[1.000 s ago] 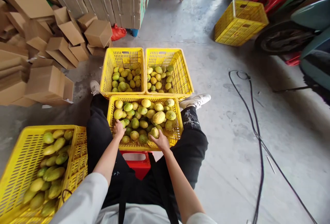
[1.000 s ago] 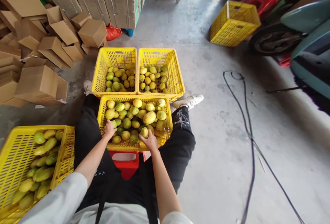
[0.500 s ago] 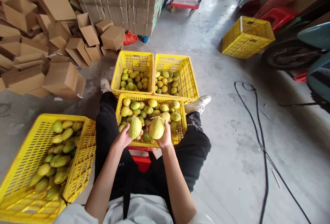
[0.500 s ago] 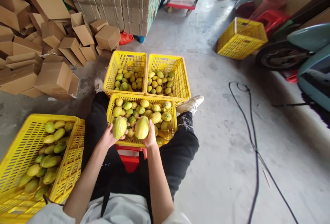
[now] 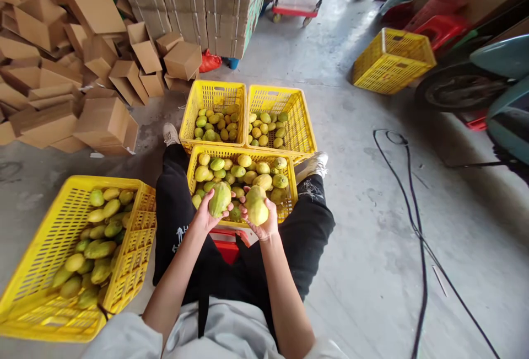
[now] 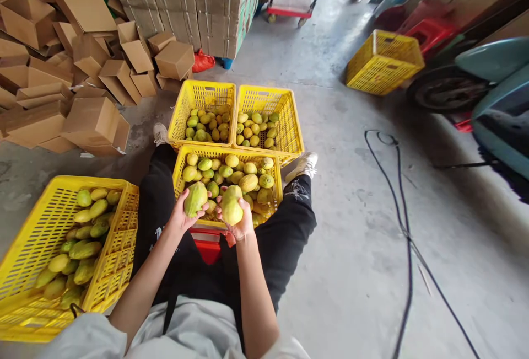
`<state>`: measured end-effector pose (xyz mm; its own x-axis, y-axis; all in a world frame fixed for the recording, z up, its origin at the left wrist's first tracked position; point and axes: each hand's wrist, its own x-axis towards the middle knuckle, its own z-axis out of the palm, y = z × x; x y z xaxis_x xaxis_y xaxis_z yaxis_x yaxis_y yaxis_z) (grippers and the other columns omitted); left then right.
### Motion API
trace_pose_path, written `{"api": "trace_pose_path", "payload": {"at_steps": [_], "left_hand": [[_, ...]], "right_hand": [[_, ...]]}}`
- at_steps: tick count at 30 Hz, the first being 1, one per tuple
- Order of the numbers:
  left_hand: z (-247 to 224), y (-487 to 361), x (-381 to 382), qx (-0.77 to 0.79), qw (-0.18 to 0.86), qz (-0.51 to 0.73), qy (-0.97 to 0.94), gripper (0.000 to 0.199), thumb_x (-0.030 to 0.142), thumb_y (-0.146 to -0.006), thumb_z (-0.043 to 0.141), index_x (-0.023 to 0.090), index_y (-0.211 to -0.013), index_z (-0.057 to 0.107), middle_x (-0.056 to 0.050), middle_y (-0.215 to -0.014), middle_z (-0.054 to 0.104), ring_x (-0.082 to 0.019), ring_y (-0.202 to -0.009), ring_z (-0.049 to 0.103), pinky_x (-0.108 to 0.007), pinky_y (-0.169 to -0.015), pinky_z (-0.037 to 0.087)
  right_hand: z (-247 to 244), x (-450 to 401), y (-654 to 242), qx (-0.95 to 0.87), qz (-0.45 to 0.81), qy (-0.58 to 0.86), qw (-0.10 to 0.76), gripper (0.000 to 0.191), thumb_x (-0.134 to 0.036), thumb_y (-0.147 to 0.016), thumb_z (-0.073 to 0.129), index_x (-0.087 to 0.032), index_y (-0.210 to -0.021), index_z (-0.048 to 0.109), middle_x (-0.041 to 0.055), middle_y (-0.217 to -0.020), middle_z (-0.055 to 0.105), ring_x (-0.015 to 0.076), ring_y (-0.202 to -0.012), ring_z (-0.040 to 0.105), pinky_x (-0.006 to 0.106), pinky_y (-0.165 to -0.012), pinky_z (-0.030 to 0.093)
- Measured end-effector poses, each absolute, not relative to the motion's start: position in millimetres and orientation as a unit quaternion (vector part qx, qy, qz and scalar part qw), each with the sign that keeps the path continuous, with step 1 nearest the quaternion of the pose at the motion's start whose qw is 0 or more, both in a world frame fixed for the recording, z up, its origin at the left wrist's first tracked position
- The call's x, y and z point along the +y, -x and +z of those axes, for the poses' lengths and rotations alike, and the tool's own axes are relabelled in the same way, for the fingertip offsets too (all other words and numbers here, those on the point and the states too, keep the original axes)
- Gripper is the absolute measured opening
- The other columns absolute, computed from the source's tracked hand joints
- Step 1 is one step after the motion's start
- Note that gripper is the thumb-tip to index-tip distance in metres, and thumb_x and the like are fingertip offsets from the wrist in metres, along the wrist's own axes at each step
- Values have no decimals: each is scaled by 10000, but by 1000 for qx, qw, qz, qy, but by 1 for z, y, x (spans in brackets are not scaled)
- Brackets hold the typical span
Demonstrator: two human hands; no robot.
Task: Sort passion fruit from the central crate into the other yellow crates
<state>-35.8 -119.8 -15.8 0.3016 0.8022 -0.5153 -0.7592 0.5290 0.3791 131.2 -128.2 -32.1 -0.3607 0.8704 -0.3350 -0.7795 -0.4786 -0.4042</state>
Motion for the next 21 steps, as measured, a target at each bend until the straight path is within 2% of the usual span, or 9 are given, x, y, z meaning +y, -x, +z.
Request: {"api": "trace_pose_path", "payload": {"at_steps": [4, 7, 10, 14, 16, 18, 21], "left_hand": [[-6, 33, -114, 308, 820, 479, -47, 409, 461, -860, 531, 156, -1118, 617, -99, -859, 665, -166, -603, 590, -239, -450, 424], [14, 33, -97, 287, 826, 483, -40, 414, 415, -865, 498, 124, -1135, 617, -142, -939, 678, -198, -696, 635, -267, -511, 483], [44, 30, -78, 283, 822, 492, -44, 409, 443, -903, 456, 155, -1152, 606, -145, -1000, 685, -229, -795, 680, -258, -518, 508], [84, 20, -65, 254, 800, 539, -70, 395, 494, -926, 428, 178, -1078, 610, -121, -959, 689, -180, -689, 663, -194, -427, 456], [94, 15, -67, 243, 796, 550, -70, 388, 505, -915, 437, 179, -1035, 610, -109, -931, 684, -149, -633, 636, -180, -408, 447], [93, 12, -73, 256, 798, 541, -66, 380, 511, -890, 470, 178, -1012, 607, -92, -876, 671, -132, -583, 613, -184, -412, 461], [76, 13, -83, 288, 796, 527, -72, 356, 489, -845, 534, 179, -1011, 596, -66, -811, 650, -134, -541, 603, -201, -414, 469]], "right_hand": [[-21, -126, -129, -123, 811, 303, 485, 515, -560, -677, 700, -209, -1049, 638, 53, -856, 712, 202, -679, 660, 326, -568, 570], [-2, -116, -137, -136, 801, 312, 493, 469, -561, -679, 633, -236, -1017, 635, 66, -923, 722, 278, -883, 700, 426, -711, 609], [25, -98, -148, -156, 790, 284, 520, 424, -499, -678, 639, -257, -1026, 631, 67, -973, 715, 295, -1027, 677, 449, -772, 614], [59, -79, -152, -134, 798, 193, 555, 453, -528, -721, 669, -245, -1072, 625, 51, -944, 704, 197, -830, 674, 324, -646, 621], [66, -78, -148, -120, 793, 152, 578, 438, -502, -729, 693, -294, -1106, 610, 6, -947, 699, 150, -747, 652, 277, -601, 607], [65, -84, -143, -122, 784, 154, 589, 415, -440, -737, 715, -340, -1122, 595, -22, -975, 702, 144, -739, 657, 255, -561, 591], [50, -94, -138, -129, 776, 224, 576, 416, -400, -737, 739, -275, -1112, 612, 25, -964, 722, 169, -720, 669, 251, -514, 564]]}}
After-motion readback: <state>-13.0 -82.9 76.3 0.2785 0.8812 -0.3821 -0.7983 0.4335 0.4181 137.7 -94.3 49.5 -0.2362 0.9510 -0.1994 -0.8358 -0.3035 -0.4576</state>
